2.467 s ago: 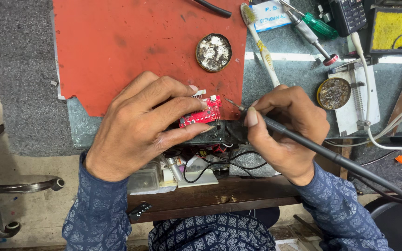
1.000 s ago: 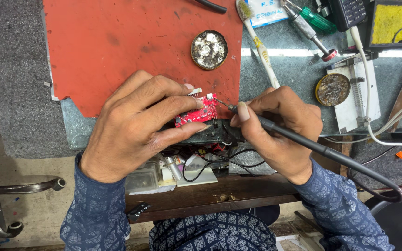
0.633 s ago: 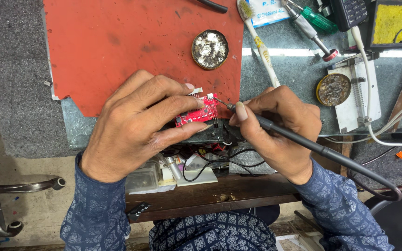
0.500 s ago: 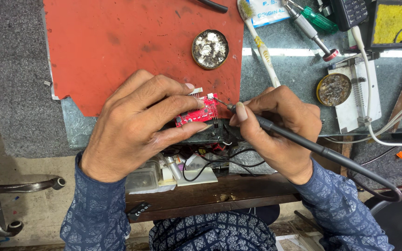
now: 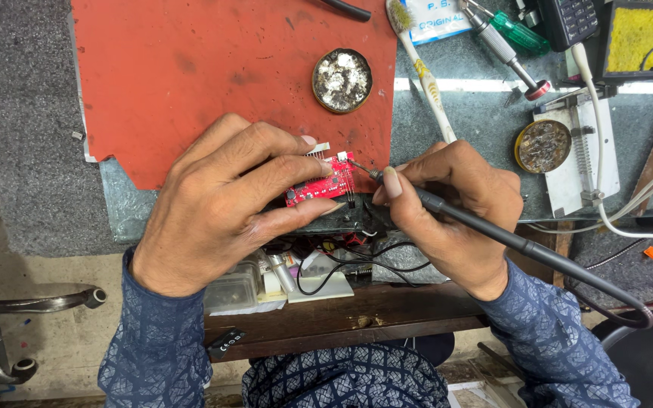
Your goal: The person uses a soldering iron to apply solder to multiple connection points on a small red circuit board. They repeatedly dip the iron tip into a solder pot to clean it and then continue soldering different areas of the board.
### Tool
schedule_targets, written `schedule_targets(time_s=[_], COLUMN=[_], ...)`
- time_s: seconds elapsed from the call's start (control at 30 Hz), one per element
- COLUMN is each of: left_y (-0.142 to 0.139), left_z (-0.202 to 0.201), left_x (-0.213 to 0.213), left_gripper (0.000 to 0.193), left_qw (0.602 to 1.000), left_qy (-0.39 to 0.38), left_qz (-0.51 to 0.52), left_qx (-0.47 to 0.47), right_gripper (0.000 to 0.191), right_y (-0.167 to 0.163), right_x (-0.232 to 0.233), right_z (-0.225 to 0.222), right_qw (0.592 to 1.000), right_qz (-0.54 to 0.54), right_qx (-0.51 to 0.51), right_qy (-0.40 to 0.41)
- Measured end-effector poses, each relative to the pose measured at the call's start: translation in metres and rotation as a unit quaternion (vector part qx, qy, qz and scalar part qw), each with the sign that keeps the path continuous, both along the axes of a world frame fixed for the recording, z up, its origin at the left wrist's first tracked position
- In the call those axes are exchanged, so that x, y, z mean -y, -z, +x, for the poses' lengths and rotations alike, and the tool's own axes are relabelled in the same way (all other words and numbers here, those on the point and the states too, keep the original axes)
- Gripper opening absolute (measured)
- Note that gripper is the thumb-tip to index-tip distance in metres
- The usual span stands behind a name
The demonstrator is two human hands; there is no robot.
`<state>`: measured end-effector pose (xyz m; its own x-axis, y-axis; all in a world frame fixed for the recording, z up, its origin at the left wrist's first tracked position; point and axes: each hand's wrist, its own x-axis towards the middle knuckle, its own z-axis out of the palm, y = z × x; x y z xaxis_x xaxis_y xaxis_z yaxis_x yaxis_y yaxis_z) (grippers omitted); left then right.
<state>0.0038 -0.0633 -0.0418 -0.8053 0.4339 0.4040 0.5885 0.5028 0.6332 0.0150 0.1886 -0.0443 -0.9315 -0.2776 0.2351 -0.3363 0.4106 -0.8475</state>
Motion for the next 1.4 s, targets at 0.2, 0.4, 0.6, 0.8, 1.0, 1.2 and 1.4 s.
schedule_targets(time_s=[0.2, 0.4, 0.6, 0.8, 1.0, 1.2, 1.4], left_y=[-0.0004, -0.0025, -0.0028, -0.0036, -0.0061, -0.0066, -0.0058], left_z=[-0.0001, 0.0005, 0.0014, 0.0009, 0.0008, 0.0008, -0.0002], left_x=[0.0013, 0.0014, 0.0001, -0.0026, -0.0031, -0.0035, -0.0038], left_gripper=[0.033, 0.032, 0.032, 0.032, 0.032, 0.032, 0.033], left_qw=[1.000, 1.000, 1.000, 1.000, 1.000, 1.000, 1.000], left_qy=[-0.001, -0.003, -0.006, -0.010, -0.010, -0.008, -0.005], left_qz=[-0.001, -0.004, -0.001, -0.003, -0.001, 0.000, -0.002], left_qx=[0.003, 0.004, 0.010, 0.008, 0.011, 0.015, 0.007], right_gripper=[0.016, 0.014, 0.015, 0.015, 0.015, 0.015, 0.015], right_y=[0.0005, -0.0004, -0.0011, -0.0008, -0.0001, -0.0006, -0.0011], right_x=[0.0013, 0.0015, 0.0012, -0.0007, -0.0013, -0.0021, -0.0027], right_z=[0.0002, -0.0007, -0.0012, -0.0024, -0.0012, -0.0012, -0.0008], right_qw=[1.000, 1.000, 1.000, 1.000, 1.000, 0.999, 1.000], right_qz=[-0.012, 0.003, -0.017, -0.018, -0.026, -0.029, -0.027], right_qx=[0.004, -0.006, 0.006, 0.000, 0.007, 0.009, 0.010], right_qy=[-0.001, -0.001, -0.009, -0.011, -0.006, -0.010, -0.005])
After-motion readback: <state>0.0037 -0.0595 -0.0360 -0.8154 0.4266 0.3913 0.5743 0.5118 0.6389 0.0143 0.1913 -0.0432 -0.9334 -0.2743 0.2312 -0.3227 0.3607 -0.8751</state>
